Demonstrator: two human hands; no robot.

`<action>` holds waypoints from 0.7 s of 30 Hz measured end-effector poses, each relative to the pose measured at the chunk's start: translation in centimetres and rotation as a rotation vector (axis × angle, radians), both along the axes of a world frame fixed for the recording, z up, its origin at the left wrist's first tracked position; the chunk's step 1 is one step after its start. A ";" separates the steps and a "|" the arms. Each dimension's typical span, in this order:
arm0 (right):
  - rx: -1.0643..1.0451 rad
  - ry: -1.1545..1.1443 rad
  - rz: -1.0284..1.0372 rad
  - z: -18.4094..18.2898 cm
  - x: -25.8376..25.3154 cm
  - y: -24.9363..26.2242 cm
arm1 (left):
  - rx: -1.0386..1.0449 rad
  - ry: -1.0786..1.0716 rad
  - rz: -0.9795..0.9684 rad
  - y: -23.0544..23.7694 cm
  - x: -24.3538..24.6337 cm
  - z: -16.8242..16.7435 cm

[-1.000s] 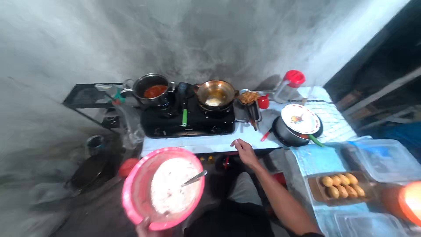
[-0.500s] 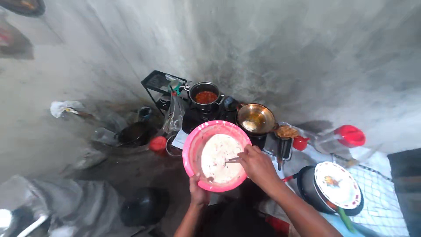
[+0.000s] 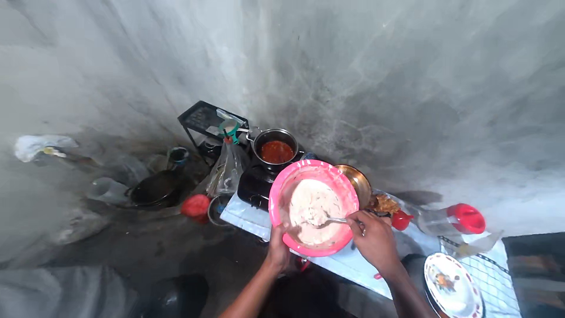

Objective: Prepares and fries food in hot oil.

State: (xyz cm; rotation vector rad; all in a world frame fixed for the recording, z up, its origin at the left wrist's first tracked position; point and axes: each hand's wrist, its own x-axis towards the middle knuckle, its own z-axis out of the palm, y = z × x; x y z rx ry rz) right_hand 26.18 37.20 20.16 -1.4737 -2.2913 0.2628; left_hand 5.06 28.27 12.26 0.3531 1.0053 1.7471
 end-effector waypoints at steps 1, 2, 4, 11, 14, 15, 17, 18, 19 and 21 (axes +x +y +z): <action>0.028 0.026 -0.026 0.0 0.1 0.4 | -0.001 0.002 -0.012 0.7 -0.3 -0.3; 0.058 0.042 -0.046 0.0 0.2 0.8 | -0.005 0.008 -0.019 1.3 -0.5 -0.4; 0.093 0.052 -0.056 -0.5 0.4 1.6 | -0.005 0.017 -0.036 2.4 -0.7 -0.8; 0.054 0.130 -0.112 -1.4 2.6 3.9 | -0.028 0.014 -0.063 5.3 0.9 0.2; 0.035 0.123 -0.108 -0.2 3.8 5.2 | -0.069 0.001 -0.039 6.2 2.2 0.6; 0.031 0.118 -0.104 0.4 4.3 5.8 | -0.078 0.001 -0.029 6.5 2.7 0.6; 0.039 0.109 -0.096 1.4 5.4 7.1 | -0.080 0.013 -0.014 6.8 3.5 0.1; 0.043 0.109 -0.088 1.8 6.0 7.8 | -0.073 0.022 -0.005 6.9 3.8 -0.3; 0.038 0.112 -0.076 2.1 6.7 8.5 | -0.070 0.033 0.003 6.9 4.1 -0.7; 0.034 0.108 -0.046 2.7 7.9 10.0 | -0.055 0.053 0.030 6.7 4.7 -1.4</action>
